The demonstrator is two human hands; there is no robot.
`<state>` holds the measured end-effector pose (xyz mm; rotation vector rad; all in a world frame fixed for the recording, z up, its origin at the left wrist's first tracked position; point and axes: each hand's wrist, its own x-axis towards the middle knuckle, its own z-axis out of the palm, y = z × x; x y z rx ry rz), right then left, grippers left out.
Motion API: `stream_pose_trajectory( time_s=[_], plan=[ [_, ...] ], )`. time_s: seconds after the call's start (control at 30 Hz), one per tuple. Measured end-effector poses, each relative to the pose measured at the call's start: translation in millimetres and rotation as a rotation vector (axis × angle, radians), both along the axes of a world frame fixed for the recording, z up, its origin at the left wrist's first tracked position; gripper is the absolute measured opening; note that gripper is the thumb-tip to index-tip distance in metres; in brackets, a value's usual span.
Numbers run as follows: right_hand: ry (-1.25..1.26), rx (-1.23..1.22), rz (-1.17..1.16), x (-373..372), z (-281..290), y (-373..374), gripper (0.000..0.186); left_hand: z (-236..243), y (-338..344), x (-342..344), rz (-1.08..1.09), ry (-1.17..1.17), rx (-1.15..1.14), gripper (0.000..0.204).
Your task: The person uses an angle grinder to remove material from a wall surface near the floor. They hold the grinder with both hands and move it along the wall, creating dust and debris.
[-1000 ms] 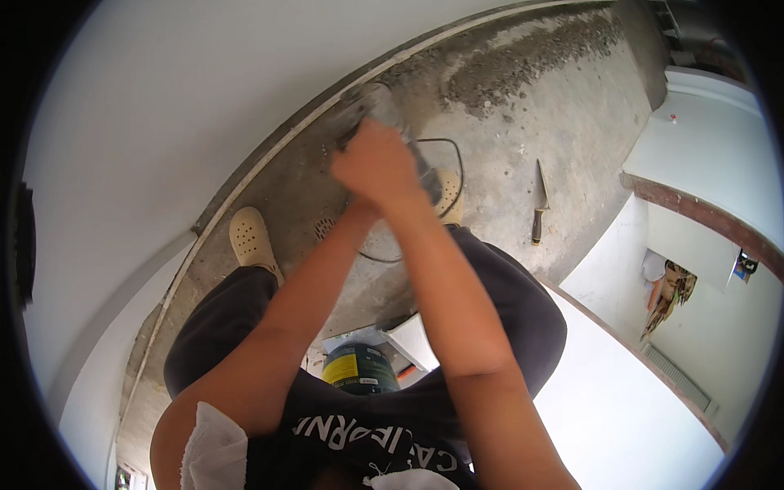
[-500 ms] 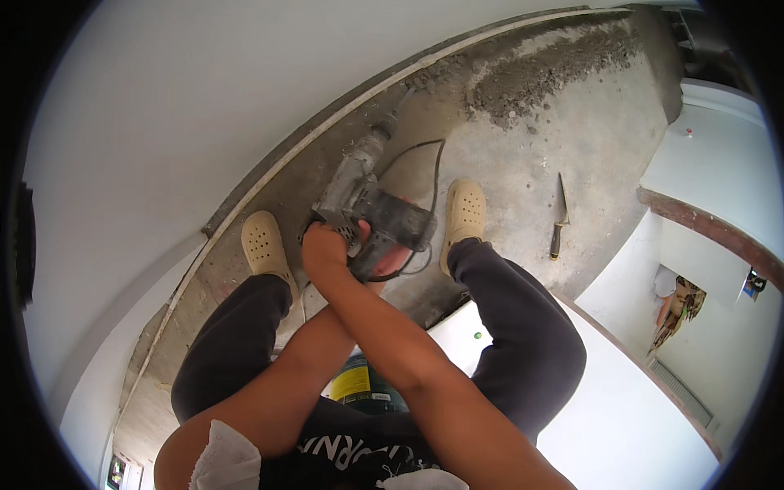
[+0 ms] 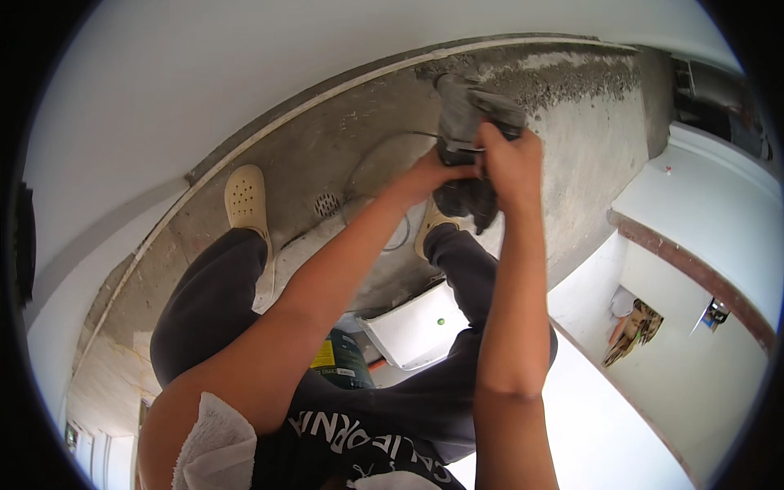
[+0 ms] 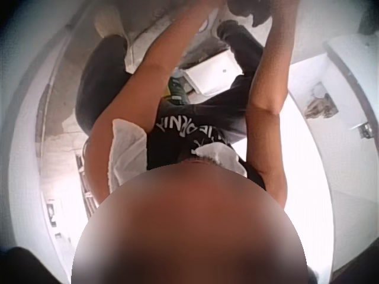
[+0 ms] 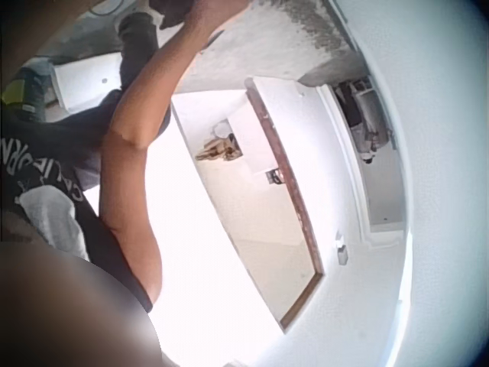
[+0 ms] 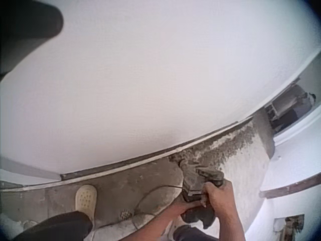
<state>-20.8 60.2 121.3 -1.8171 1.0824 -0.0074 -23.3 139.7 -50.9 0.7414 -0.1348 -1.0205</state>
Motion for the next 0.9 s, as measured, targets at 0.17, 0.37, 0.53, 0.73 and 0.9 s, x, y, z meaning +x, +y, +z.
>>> stream_pose_trajectory(
  time_s=[0.17,0.37,0.53,0.73,0.9],
  plan=[
    [0.041,-0.073,0.063,9,51,0,0.024,38,-13,-2,-0.014,-0.003,0.059,0.051],
    [0.071,-0.101,0.159,33,57,1,0.025,48,-7,11,0.081,0.108,0.023,0.042],
    [0.116,-0.052,0.228,64,55,-4,0.029,54,-6,29,0.168,0.155,-0.066,0.038],
    [0.16,-0.051,0.281,78,63,-11,0.031,60,-8,38,0.131,0.213,0.039,0.037],
    [0.163,-0.083,0.337,98,50,-17,0.029,57,-8,52,0.189,0.207,-0.055,0.038]
  ],
)
